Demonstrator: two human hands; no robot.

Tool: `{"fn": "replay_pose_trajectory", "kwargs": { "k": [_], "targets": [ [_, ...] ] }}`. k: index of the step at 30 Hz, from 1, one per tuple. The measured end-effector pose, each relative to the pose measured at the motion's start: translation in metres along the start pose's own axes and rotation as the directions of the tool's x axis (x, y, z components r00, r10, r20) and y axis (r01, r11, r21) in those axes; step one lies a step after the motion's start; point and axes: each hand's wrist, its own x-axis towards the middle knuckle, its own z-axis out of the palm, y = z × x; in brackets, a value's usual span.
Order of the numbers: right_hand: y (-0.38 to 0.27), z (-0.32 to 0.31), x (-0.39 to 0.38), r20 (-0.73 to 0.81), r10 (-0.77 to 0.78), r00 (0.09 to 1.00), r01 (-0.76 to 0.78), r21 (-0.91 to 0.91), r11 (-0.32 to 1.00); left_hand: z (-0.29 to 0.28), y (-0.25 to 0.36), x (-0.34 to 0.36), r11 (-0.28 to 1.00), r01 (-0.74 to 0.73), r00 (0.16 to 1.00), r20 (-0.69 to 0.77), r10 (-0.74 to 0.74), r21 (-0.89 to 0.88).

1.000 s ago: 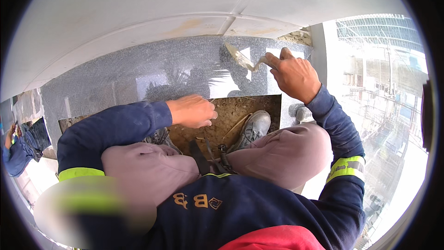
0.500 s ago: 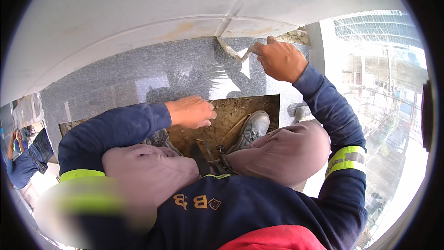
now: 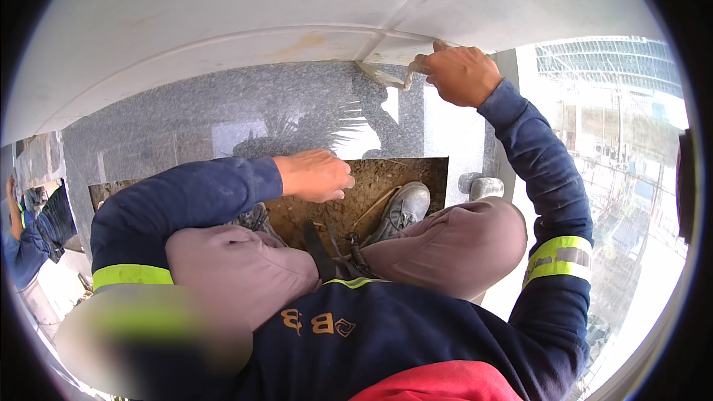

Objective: The person kneels on a construction site and uses a rubber mallet to tap a gray stone slab into place on a curved surface. They then use a brush to sweep debris from the slab and a trowel to apply and smooth a white grout-like substance into the joints.

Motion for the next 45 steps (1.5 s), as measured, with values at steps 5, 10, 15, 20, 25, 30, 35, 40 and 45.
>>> {"fn": "replay_pose_trajectory", "kwargs": {
  "k": [5,10,15,20,25,30,35,40,45],
  "targets": [
    [-0.004,0.012,-0.012,0.01,0.059,0.998,-0.058,-0.109,0.992,-0.002,0.002,0.001,1.0,-0.002,1.0,0.01,0.002,0.004],
    [-0.005,0.057,-0.033,-0.06,0.078,0.995,-0.086,-0.143,0.986,-0.002,0.003,0.002,1.0,-0.013,1.0,-0.003,0.013,-0.004],
    [-0.016,0.093,-0.052,-0.249,0.139,0.958,-0.17,-0.108,0.979,-0.007,0.004,0.003,1.0,0.001,1.0,0.019,-0.001,0.022],
    [-0.003,0.113,-0.079,-0.386,0.138,0.912,-0.159,-0.022,0.987,-0.001,-0.001,0.001,1.0,0.011,1.0,0.025,-0.011,0.019],
    [-0.006,0.105,-0.067,-0.311,0.109,0.944,-0.139,-0.073,0.988,0.001,-0.005,0.0,1.0,-0.007,1.0,0.016,0.007,-0.004],
    [-0.006,0.09,-0.048,-0.288,0.083,0.954,-0.104,-0.059,0.993,-0.003,-0.003,0.005,1.0,-0.017,1.0,0.002,0.017,-0.007],
    [-0.008,0.072,-0.039,-0.187,0.133,0.973,-0.147,-0.061,0.987,-0.003,-0.003,0.001,1.0,0.002,1.0,0.013,-0.001,-0.016],
    [-0.017,0.073,-0.041,-0.173,0.171,0.97,-0.181,-0.04,0.983,-0.006,-0.001,0.003,1.0,0.001,1.0,0.028,-0.001,-0.003],
    [-0.014,0.101,-0.057,-0.395,0.192,0.898,-0.179,0.071,0.981,-0.004,-0.003,0.003,1.0,0.012,0.998,0.054,-0.012,0.006]
  ]
}}
